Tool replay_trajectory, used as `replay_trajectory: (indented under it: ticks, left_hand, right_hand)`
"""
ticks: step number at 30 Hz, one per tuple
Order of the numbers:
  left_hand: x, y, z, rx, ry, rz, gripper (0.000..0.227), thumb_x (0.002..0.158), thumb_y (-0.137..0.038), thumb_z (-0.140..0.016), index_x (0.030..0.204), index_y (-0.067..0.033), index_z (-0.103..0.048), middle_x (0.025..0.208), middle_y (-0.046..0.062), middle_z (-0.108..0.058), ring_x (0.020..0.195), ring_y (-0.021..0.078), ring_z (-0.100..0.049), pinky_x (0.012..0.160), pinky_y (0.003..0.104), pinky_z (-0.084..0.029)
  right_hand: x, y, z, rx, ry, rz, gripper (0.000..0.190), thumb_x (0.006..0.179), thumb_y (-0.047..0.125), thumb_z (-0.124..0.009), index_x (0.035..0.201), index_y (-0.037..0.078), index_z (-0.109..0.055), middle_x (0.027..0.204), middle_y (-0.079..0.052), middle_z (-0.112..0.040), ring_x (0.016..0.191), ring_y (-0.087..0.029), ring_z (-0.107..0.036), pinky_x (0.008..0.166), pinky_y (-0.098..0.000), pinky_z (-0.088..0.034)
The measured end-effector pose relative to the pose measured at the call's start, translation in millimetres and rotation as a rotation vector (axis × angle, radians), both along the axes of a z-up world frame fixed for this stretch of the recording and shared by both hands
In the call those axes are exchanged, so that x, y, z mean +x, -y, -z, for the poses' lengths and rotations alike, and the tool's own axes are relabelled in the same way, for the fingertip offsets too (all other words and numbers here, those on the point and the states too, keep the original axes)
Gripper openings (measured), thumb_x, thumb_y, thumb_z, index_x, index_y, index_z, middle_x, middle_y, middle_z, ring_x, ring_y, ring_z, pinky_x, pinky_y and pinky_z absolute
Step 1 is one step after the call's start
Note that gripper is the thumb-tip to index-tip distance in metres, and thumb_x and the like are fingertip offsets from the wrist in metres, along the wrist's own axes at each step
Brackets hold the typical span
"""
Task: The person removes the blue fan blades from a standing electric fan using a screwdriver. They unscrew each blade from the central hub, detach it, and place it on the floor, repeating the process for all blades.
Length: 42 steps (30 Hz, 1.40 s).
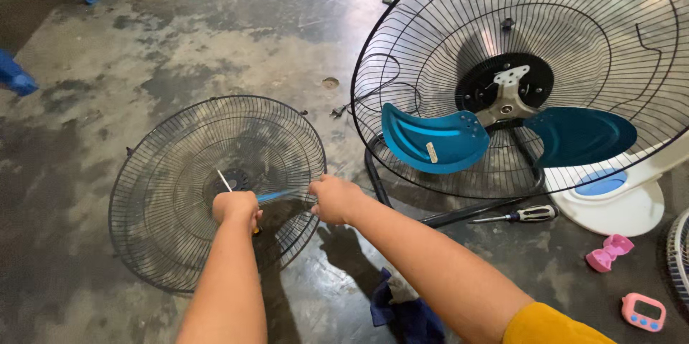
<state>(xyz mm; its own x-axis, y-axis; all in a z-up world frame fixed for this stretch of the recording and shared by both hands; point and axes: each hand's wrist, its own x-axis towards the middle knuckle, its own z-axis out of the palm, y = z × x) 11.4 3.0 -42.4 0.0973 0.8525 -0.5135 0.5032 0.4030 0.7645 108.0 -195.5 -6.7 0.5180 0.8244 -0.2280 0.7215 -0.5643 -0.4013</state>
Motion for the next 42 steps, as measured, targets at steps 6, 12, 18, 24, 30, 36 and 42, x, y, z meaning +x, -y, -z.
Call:
replay_trajectory:
  ticks: [6, 12, 18, 24, 30, 36, 42]
  left_hand:
    - [17, -25, 71, -0.111, 0.164, 0.135, 0.005, 0.089, 0.006, -0.059, 0.083, 0.0074, -0.06, 0.07, 0.015, -0.06, 0.05, 0.0237, -0.057, 0.042, 0.039, -0.046]
    - [19, -44, 145, -0.287, -0.021, 0.37, 0.013, 0.093, 0.002, -0.056, 0.08, 0.0041, -0.057, 0.067, 0.014, -0.057, 0.051, 0.0238, -0.054, 0.044, 0.038, -0.047]
    - [13, -59, 171, -0.439, -0.236, 0.537, 0.007, 0.096, -0.005, -0.058, 0.094, 0.0016, -0.055, 0.071, 0.013, -0.057, 0.051, 0.0241, -0.054, 0.048, 0.037, -0.05]
    - [12, -29, 112, -0.244, -0.292, 0.664, 0.006, 0.091, -0.001, -0.06, 0.094, 0.0029, -0.057, 0.069, 0.017, -0.06, 0.051, 0.0277, -0.056, 0.046, 0.045, -0.043]
    - [45, 23, 18, -0.099, -0.044, 0.884, 0.012, 0.088, -0.011, -0.07, 0.084, -0.0019, -0.063, 0.06, 0.011, -0.056, 0.046, 0.0223, -0.051, 0.042, 0.042, -0.037]
    - [89, 82, -28, -0.016, 0.17, 0.97, 0.015, 0.09, -0.013, -0.07, 0.085, 0.0011, -0.069, 0.061, 0.009, -0.059, 0.043, 0.019, -0.05, 0.04, 0.037, -0.039]
    - [118, 129, -64, -0.063, 0.265, 0.94, 0.008, 0.089, -0.01, -0.069, 0.09, -0.0021, -0.071, 0.065, 0.004, -0.061, 0.046, 0.0135, -0.051, 0.041, 0.033, -0.043]
  right_hand:
    - [3, -1, 4, -0.02, 0.013, 0.006, 0.053, 0.086, 0.033, -0.076, 0.134, 0.016, -0.06, 0.132, -0.011, -0.059, 0.123, -0.035, -0.06, 0.099, -0.0464, -0.051]
    - [4, 2, 7, -0.034, 0.047, 0.012, 0.056, 0.083, 0.031, -0.078, 0.132, 0.014, -0.058, 0.133, -0.011, -0.058, 0.123, -0.037, -0.058, 0.099, -0.0484, -0.05]
    - [2, 9, 12, 0.01, 0.077, -0.013, 0.055, 0.083, 0.032, -0.079, 0.131, 0.014, -0.059, 0.135, -0.012, -0.056, 0.123, -0.037, -0.058, 0.099, -0.0488, -0.05]
    - [6, 13, 10, -0.006, 0.068, -0.006, 0.053, 0.083, 0.032, -0.077, 0.13, 0.017, -0.059, 0.133, -0.01, -0.056, 0.124, -0.035, -0.056, 0.095, -0.0523, -0.048]
    - [22, 24, 5, 0.086, 0.224, -0.033, 0.034, 0.09, 0.031, -0.073, 0.119, 0.013, -0.065, 0.121, -0.012, -0.063, 0.106, -0.036, -0.067, 0.085, -0.049, -0.054]
    - [45, 55, -13, 0.411, 0.33, 0.067, 0.016, 0.083, 0.023, -0.075, 0.095, 0.013, -0.074, 0.096, -0.009, -0.07, 0.09, -0.035, -0.069, 0.074, -0.0484, -0.055]
    - [74, 98, -37, 0.518, 0.376, 0.122, 0.012, 0.08, 0.024, -0.075, 0.086, 0.014, -0.076, 0.091, -0.008, -0.071, 0.088, -0.032, -0.07, 0.072, -0.0468, -0.056]
